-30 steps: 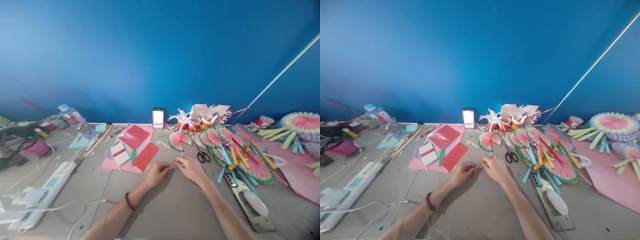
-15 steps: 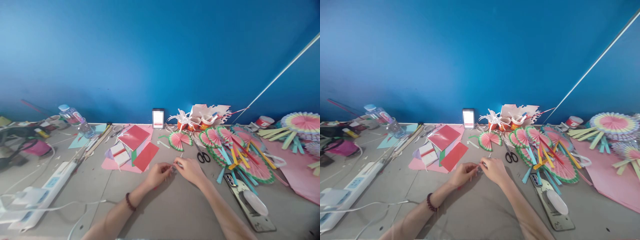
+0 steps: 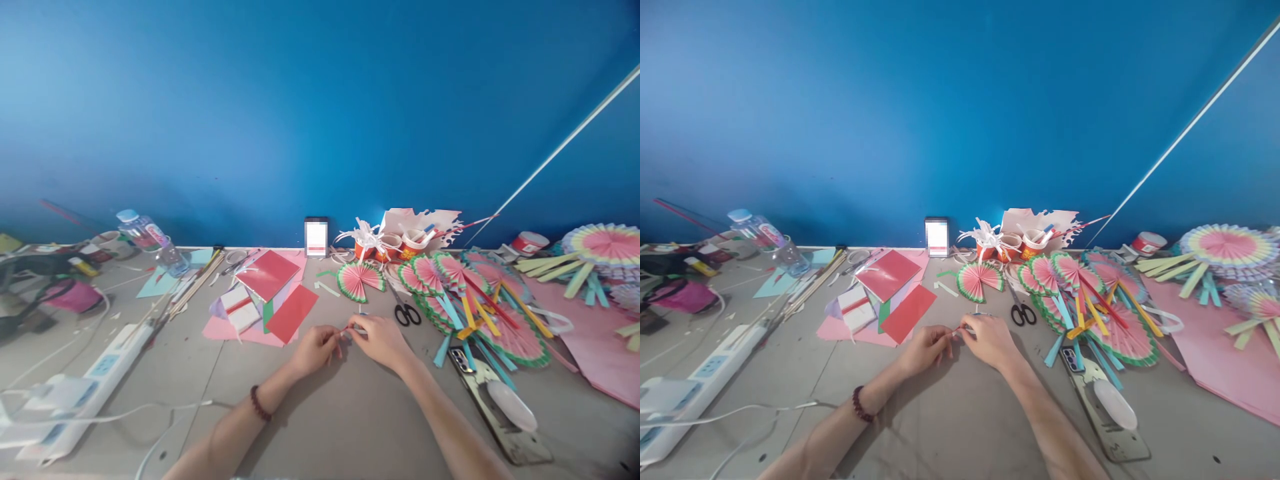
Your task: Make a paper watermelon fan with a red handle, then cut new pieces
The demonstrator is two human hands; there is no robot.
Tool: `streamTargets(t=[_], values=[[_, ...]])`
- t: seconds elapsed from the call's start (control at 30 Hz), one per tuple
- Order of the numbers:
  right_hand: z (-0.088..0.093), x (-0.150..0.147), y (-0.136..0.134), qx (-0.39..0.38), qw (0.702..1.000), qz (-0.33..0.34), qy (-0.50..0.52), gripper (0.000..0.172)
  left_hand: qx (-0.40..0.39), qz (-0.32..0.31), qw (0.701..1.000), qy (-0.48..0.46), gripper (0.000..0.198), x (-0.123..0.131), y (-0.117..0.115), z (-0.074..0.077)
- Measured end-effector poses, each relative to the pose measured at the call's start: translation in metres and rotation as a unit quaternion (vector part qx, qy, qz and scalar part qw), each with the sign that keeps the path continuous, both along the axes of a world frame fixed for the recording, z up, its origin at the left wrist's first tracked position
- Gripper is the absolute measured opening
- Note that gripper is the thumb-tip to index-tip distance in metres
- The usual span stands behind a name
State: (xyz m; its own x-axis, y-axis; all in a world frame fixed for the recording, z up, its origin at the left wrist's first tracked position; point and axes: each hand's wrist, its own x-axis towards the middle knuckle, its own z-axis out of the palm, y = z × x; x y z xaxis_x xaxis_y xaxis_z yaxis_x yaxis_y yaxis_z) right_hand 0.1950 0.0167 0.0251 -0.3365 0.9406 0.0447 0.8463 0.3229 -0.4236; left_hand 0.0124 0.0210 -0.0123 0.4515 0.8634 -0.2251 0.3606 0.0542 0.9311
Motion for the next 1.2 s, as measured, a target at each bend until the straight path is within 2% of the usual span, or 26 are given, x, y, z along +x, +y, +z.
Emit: streamTargets(t=[0.2, 0.43, 0.6, 0.83, 1.0, 1.2], values=[[0.000, 0.004, 0.001, 0.004, 1.000, -0.002, 0.009, 0.014, 0.022, 0.000, 1.000, -0.017, 0.032, 0.000, 0.001, 0.005], [0.003, 0.008, 0.001, 0.030, 1.000, 0.006, 0.007, 0.015, 0.035, -0.014, 0.999, -0.008, 0.038, 0.000, -0.001, 0.007], [0.004, 0.011, 0.003, 0.031, 0.999, 0.003, 0.011, 0.014, -0.007, -0.015, 1.000, -0.026, 0.037, 0.000, 0.001, 0.004], [0.002, 0.013, 0.004, 0.019, 0.999, 0.007, 0.031, 0.015, -0.059, -0.044, 0.990, -0.119, 0.041, -0.003, 0.006, -0.005], [0.000, 0.015, 0.005, 0.009, 1.000, -0.002, 0.030, 0.018, -0.079, -0.061, 0.986, -0.135, 0.044, -0.005, 0.007, -0.001], [-0.003, 0.016, 0.007, 0.012, 0.999, -0.035, 0.022, 0.020, -0.160, -0.088, 0.963, -0.196, 0.044, -0.007, 0.009, -0.001]])
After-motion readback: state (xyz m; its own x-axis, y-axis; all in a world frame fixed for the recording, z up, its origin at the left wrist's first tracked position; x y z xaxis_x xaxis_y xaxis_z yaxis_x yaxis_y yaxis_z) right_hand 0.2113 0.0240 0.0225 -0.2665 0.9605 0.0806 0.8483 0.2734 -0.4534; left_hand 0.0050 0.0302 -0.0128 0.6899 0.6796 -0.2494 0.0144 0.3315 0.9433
